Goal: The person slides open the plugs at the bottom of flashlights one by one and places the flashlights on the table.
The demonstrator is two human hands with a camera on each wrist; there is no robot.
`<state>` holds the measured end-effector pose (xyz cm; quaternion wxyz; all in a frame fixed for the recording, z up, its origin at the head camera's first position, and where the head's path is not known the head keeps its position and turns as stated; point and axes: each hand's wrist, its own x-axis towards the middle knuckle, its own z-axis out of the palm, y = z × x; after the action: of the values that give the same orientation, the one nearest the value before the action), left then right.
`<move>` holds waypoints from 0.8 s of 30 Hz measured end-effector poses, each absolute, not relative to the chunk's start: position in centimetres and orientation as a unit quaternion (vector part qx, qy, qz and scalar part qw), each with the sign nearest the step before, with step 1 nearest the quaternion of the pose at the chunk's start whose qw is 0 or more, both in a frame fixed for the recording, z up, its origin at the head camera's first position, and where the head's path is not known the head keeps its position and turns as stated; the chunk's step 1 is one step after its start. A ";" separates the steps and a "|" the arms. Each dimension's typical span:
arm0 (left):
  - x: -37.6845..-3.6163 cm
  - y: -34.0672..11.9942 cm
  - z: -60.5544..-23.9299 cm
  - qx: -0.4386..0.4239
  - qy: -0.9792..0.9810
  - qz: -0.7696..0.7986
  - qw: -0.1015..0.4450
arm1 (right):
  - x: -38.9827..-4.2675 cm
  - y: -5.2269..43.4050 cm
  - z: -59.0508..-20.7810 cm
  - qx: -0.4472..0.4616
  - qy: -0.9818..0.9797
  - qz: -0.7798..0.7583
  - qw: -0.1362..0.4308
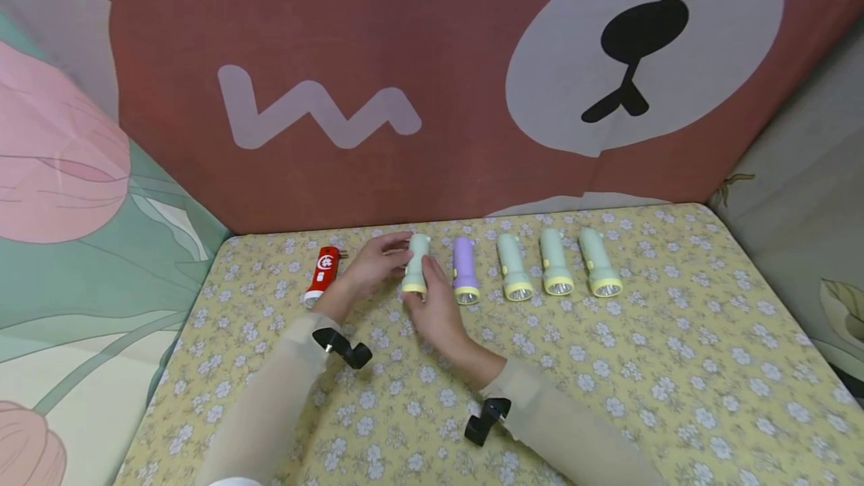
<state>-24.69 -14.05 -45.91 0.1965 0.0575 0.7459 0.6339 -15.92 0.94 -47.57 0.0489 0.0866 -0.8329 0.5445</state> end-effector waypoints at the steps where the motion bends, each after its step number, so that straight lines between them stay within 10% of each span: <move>1: -24.6 -14.1 -45.7 0.061 0.746 0.634 0.195 | -15.9 1.0 -47.4 0.090 -0.830 0.547 0.054; 24: -23.2 -14.5 -42.9 0.054 0.712 0.674 0.190 | -14.4 2.5 -45.8 0.149 -0.795 0.584 0.068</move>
<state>-23.20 -14.50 -42.88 0.1900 0.0537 0.7115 0.6744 -14.45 2.47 -45.81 0.0680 0.1493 -0.7951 0.5839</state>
